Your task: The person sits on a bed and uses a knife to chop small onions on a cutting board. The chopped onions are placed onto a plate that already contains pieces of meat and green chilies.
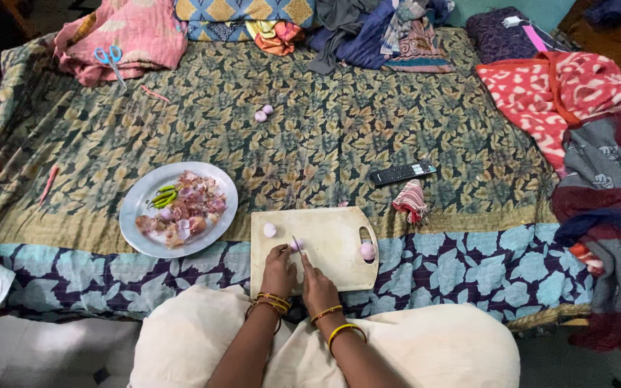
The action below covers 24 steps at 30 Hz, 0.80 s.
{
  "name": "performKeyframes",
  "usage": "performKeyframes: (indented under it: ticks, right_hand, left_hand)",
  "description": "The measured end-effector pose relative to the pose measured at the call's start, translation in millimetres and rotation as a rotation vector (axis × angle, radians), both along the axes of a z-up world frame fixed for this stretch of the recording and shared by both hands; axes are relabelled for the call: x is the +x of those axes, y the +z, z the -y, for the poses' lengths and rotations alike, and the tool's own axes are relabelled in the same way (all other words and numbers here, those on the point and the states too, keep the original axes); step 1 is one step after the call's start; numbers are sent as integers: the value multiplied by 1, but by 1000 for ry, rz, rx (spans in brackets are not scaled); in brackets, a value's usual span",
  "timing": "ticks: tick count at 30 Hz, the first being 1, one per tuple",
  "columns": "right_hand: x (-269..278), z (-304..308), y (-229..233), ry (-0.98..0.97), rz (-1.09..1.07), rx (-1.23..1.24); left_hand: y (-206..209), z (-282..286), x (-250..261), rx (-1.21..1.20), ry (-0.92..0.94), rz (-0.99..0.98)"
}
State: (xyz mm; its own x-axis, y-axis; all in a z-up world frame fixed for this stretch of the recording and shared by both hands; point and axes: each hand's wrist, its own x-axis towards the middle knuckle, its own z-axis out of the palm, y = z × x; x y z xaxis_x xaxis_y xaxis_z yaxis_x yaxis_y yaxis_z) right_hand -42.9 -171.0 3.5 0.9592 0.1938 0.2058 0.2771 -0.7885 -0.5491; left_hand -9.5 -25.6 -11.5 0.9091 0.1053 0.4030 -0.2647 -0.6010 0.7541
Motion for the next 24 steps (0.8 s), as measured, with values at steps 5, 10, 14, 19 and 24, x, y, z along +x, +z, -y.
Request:
performKeyframes:
  ticks: [5, 10, 14, 19, 24]
  right_hand:
    - [-1, -2, 5, 13, -25, -18]
    - [-4, -5, 7, 25, -103, -126]
    - [-6, -6, 15, 46, -39, -40]
    - [-6, -6, 21, -5, -9, -38]
    - [-5, -4, 20, -33, -42, -68]
  left_hand:
    - [9, 1, -2, -3, 21, -41]
    - [19, 5, -5, 17, 43, -82]
    - [24, 6, -4, 47, 59, -83]
    - [23, 7, -1, -64, 98, -107]
    - [24, 7, 1, -48, 103, -124]
